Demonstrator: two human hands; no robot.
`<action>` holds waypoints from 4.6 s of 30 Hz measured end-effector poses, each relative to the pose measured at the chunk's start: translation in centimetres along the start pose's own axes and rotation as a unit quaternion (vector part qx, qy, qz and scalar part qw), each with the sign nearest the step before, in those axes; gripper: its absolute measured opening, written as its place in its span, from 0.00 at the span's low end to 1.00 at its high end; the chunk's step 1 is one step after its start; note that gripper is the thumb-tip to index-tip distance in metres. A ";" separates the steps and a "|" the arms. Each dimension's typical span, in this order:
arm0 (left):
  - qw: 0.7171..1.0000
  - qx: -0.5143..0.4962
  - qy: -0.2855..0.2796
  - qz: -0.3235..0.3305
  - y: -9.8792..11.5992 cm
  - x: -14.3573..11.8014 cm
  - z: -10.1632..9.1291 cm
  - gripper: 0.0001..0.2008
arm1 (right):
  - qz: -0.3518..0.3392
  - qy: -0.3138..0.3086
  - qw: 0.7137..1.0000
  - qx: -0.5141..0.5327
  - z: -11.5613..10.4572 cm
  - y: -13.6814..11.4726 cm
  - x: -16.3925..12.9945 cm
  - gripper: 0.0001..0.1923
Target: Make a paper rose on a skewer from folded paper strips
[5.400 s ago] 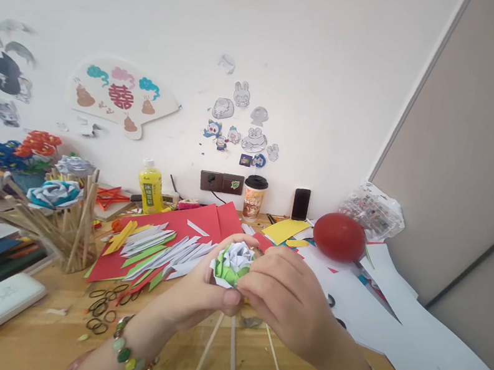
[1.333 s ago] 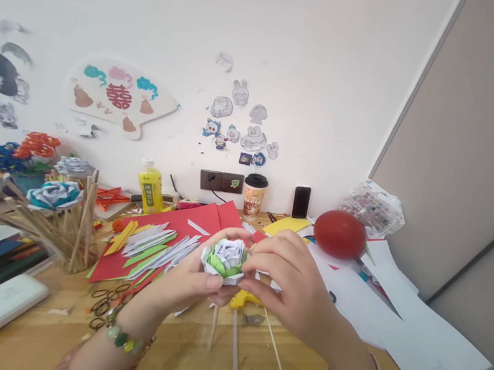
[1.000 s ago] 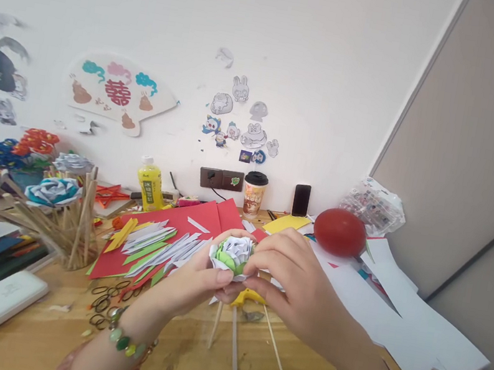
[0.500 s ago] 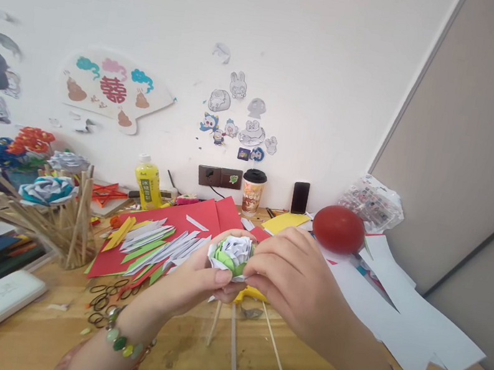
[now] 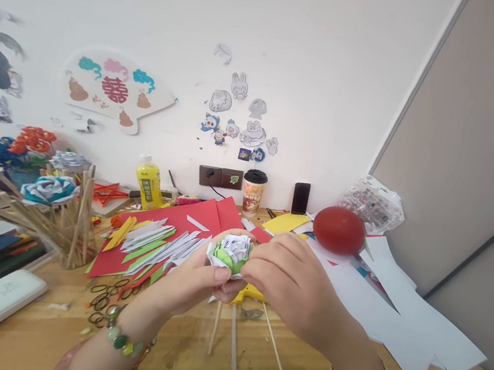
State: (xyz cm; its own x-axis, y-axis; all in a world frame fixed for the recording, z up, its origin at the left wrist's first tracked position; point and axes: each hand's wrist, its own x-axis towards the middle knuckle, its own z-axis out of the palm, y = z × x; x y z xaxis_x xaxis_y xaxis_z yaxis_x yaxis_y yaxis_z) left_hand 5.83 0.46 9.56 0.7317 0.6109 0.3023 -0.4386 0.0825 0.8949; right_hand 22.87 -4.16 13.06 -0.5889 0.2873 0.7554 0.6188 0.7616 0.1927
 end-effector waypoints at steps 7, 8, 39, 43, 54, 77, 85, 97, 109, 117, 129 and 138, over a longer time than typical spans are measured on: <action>1.000 -0.006 -0.019 0.001 0.0 0.1 0.0 0.19 | 0.004 0.008 0.999 0.047 0.1 0.6 -0.3 0.10; 1.000 -0.008 -0.018 -0.002 0.1 0.1 0.0 0.19 | 0.000 0.017 0.999 0.034 0.2 0.5 -0.3 0.11; 0.999 0.011 0.048 0.013 0.6 0.4 1.0 0.18 | -0.028 0.105 0.992 -0.061 1.7 -0.3 -0.5 0.08; 0.999 0.018 0.043 0.013 0.4 0.3 0.8 0.18 | -0.033 0.093 0.993 -0.069 1.7 -0.4 -0.5 0.08; 0.998 0.008 0.057 0.024 0.9 0.2 1.1 0.16 | 0.004 0.097 0.994 0.052 1.0 0.3 0.1 0.08; 0.997 0.001 0.081 0.017 0.6 0.2 0.8 0.24 | 0.058 0.062 0.992 0.089 1.1 0.3 0.1 0.06; 0.998 0.005 0.053 0.028 0.8 0.4 1.2 0.17 | -0.019 0.110 0.993 -0.032 1.8 0.1 -0.5 0.08; 0.999 0.008 0.044 0.018 0.5 -0.2 0.0 0.23 | -0.031 0.098 0.994 0.031 1.7 0.4 -0.5 0.07; 0.998 -0.002 0.024 0.049 -0.3 0.0 -1.3 0.27 | 0.022 0.096 0.989 0.107 1.9 1.8 -0.5 0.05; 0.995 0.032 0.065 0.066 -0.3 0.2 -0.9 0.31 | 0.065 0.088 0.990 0.085 1.8 1.6 -0.2 0.06; 0.997 0.033 0.062 0.041 -0.1 0.1 0.0 0.28 | 0.090 0.028 0.989 0.118 0.8 0.2 0.2 0.08; 0.996 0.040 0.074 0.036 0.1 0.0 0.2 0.28 | 0.091 0.010 0.991 0.093 0.3 -0.2 0.3 0.10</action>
State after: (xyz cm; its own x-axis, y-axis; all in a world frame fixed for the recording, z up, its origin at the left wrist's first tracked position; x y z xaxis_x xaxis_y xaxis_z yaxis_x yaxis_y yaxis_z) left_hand 5.87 0.31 9.71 0.6117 0.7232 0.3207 -0.4396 -0.0263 0.8978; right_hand 22.42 -4.01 13.05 -0.4639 0.4200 0.7800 0.6061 0.7926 -0.0663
